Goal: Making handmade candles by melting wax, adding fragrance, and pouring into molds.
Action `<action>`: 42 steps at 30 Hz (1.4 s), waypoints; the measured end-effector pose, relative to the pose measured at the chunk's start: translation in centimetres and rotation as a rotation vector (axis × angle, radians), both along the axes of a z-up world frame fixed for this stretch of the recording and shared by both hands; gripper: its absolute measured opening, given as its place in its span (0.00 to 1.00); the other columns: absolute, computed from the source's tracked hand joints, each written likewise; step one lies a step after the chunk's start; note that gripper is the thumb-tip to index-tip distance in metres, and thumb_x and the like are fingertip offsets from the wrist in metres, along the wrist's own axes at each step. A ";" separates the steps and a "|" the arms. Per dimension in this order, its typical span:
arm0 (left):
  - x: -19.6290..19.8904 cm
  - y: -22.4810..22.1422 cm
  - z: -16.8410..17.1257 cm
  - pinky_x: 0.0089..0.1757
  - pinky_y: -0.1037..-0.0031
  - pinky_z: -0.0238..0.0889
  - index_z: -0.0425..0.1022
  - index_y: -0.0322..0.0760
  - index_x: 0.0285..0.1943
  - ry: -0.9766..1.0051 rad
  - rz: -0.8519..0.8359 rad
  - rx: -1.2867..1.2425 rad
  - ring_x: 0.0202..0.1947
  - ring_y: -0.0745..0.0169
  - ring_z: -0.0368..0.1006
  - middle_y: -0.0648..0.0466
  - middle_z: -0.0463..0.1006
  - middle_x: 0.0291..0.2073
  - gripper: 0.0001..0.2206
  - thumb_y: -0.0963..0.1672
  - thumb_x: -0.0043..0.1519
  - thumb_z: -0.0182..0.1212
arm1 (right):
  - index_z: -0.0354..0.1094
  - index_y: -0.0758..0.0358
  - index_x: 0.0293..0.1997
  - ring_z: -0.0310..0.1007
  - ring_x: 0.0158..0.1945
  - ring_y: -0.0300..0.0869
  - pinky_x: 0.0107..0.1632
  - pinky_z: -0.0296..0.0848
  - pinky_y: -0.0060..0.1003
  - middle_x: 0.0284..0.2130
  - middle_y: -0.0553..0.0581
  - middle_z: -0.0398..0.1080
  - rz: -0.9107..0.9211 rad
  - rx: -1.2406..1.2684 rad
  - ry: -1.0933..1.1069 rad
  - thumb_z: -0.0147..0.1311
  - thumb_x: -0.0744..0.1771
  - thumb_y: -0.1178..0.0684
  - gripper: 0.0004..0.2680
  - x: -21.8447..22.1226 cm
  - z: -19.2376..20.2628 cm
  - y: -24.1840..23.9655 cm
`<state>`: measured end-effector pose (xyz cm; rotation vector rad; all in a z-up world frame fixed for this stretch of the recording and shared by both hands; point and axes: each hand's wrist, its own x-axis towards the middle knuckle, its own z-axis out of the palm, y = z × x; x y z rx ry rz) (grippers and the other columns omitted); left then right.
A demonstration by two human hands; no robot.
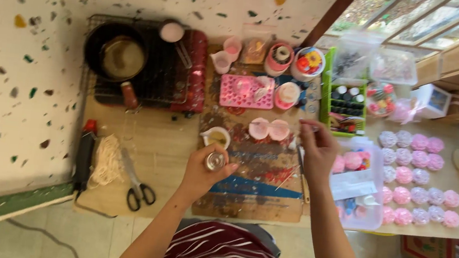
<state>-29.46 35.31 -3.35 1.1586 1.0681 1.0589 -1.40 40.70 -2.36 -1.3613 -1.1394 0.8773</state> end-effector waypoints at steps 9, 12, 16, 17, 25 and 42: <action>-5.5 -1.8 0.1 0.34 0.80 0.71 0.72 0.38 0.37 -0.091 0.072 0.060 0.32 0.76 0.74 0.61 0.74 0.29 0.09 0.43 0.61 0.70 | 0.74 0.69 0.49 0.61 0.28 0.32 0.32 0.59 0.28 0.25 0.48 0.65 0.066 -0.127 0.553 0.50 0.73 0.53 0.09 -4.9 -1.0 -4.3; -6.3 -2.4 -0.2 0.31 0.81 0.65 0.72 0.37 0.36 -0.020 0.085 0.104 0.28 0.77 0.68 0.61 0.73 0.27 0.10 0.43 0.61 0.72 | 0.72 0.70 0.51 0.66 0.32 0.34 0.34 0.62 0.31 0.28 0.49 0.68 0.072 -0.087 0.694 0.49 0.73 0.54 0.09 -4.2 -0.9 -5.0; -6.3 -2.9 0.3 0.30 0.81 0.62 0.72 0.38 0.35 -0.017 0.072 0.088 0.27 0.78 0.67 0.62 0.71 0.26 0.10 0.43 0.61 0.71 | 0.72 0.69 0.51 0.67 0.33 0.34 0.36 0.64 0.32 0.29 0.49 0.69 0.068 -0.056 0.739 0.50 0.73 0.53 0.09 -3.8 0.6 -6.2; -6.1 -3.0 0.3 0.29 0.81 0.63 0.72 0.38 0.35 -0.025 0.068 0.093 0.27 0.78 0.67 0.62 0.72 0.26 0.09 0.43 0.61 0.71 | 0.72 0.69 0.50 0.67 0.34 0.34 0.37 0.64 0.32 0.30 0.49 0.69 0.063 -0.054 0.754 0.51 0.73 0.52 0.09 -3.8 1.2 -6.5; -5.2 -3.2 1.0 0.30 0.82 0.66 0.72 0.38 0.35 -0.067 0.049 0.042 0.28 0.78 0.72 0.62 0.73 0.26 0.08 0.41 0.60 0.70 | 0.72 0.69 0.50 0.67 0.35 0.35 0.38 0.64 0.32 0.31 0.50 0.69 0.082 -0.005 0.801 0.55 0.72 0.51 0.09 -1.9 2.4 -7.9; -5.4 -3.6 1.3 0.35 0.83 0.65 0.72 0.37 0.36 -0.084 0.035 0.063 0.32 0.79 0.69 0.63 0.74 0.30 0.08 0.40 0.59 0.70 | 0.70 0.72 0.55 0.68 0.36 0.38 0.38 0.66 0.32 0.34 0.55 0.71 -0.064 0.056 0.563 0.50 0.69 0.59 0.10 -1.9 4.0 -11.5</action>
